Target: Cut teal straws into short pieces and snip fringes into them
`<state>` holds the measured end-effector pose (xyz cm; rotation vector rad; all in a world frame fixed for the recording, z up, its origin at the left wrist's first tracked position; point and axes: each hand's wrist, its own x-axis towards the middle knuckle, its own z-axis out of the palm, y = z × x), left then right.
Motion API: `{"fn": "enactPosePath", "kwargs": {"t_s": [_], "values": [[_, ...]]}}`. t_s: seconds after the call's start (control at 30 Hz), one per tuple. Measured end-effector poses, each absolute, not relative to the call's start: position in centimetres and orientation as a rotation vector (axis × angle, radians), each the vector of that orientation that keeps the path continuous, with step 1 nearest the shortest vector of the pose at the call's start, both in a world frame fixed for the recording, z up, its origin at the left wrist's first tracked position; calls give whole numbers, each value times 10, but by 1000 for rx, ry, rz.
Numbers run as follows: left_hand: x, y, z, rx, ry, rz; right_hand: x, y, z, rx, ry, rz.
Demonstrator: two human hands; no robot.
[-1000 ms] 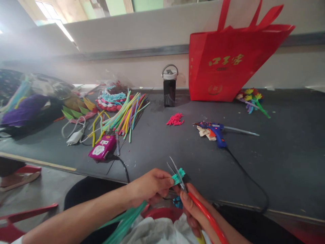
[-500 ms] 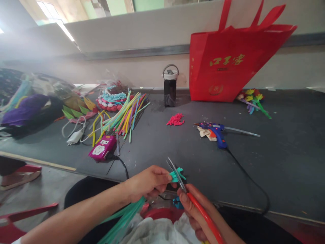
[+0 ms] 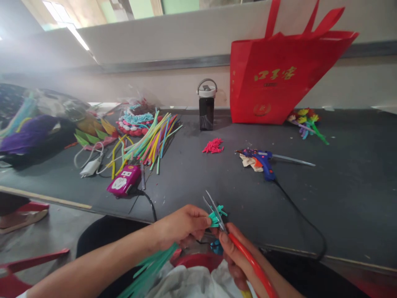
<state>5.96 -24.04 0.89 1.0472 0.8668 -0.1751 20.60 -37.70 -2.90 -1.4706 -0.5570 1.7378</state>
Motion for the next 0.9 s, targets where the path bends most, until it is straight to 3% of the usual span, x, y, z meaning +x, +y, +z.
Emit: {"fn": "enactPosePath", "kwargs": {"t_s": [0.6, 0.9], "values": [[54, -238, 7, 983, 877, -107, 207, -372, -18, -1432, -439, 1862], [44, -250, 13, 900, 840, -14, 211, -379, -22, -1323, -591, 1640]]}}
